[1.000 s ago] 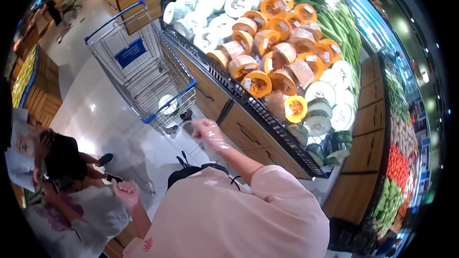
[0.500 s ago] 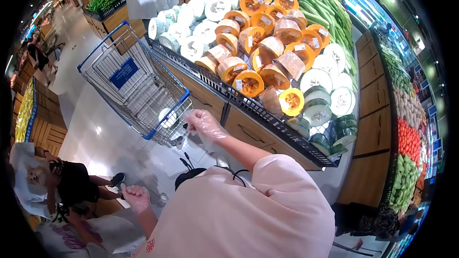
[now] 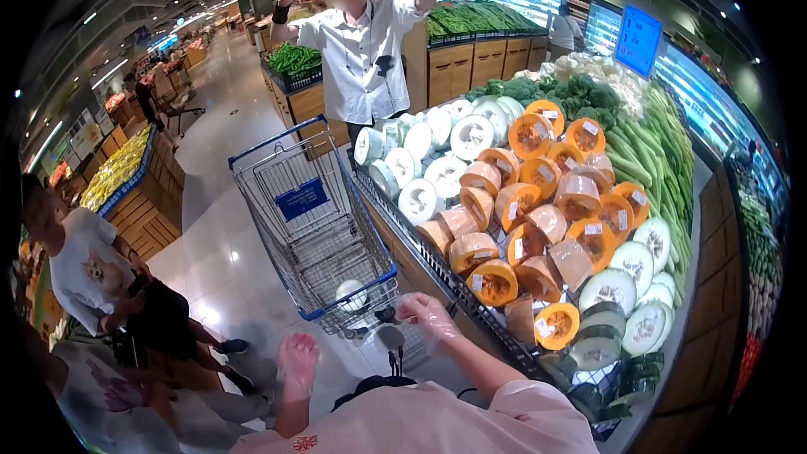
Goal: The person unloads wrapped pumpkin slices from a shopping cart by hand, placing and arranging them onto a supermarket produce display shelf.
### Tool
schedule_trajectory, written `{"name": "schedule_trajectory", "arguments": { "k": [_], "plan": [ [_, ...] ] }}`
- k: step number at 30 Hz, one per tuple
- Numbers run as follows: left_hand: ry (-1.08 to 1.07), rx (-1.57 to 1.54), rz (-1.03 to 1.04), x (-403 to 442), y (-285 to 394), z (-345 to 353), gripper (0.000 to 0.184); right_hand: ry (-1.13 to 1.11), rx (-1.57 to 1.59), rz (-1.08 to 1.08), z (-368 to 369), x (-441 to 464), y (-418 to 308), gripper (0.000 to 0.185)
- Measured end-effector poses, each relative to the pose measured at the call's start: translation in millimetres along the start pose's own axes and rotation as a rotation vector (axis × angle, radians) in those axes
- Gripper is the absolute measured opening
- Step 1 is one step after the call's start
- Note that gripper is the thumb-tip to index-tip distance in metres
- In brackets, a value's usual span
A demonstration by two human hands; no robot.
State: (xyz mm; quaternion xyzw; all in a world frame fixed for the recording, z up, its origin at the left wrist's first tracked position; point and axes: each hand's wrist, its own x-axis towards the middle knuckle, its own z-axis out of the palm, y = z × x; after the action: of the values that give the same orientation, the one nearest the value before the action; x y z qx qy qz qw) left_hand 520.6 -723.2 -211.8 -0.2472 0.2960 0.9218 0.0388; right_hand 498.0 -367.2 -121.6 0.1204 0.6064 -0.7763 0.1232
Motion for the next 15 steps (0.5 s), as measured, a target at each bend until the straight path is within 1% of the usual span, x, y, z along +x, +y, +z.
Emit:
{"name": "schedule_trajectory", "arguments": {
  "k": [3,8,10,15],
  "plan": [
    [-0.008,0.021,-0.004,5,-23,23,0.036,-0.008,0.021,0.017,-13,1,-11,0.029],
    [-0.036,0.101,-0.043,28,-45,22,0.041,0.006,0.056,0.042,-26,13,-9,0.03],
    [-0.026,0.128,-0.063,20,-44,33,0.043,-0.003,0.087,0.073,-23,14,-7,0.031],
    [-0.06,0.228,-0.082,37,-19,60,0.06,-0.039,0.057,0.097,-7,41,14,0.04]
  ]
}}
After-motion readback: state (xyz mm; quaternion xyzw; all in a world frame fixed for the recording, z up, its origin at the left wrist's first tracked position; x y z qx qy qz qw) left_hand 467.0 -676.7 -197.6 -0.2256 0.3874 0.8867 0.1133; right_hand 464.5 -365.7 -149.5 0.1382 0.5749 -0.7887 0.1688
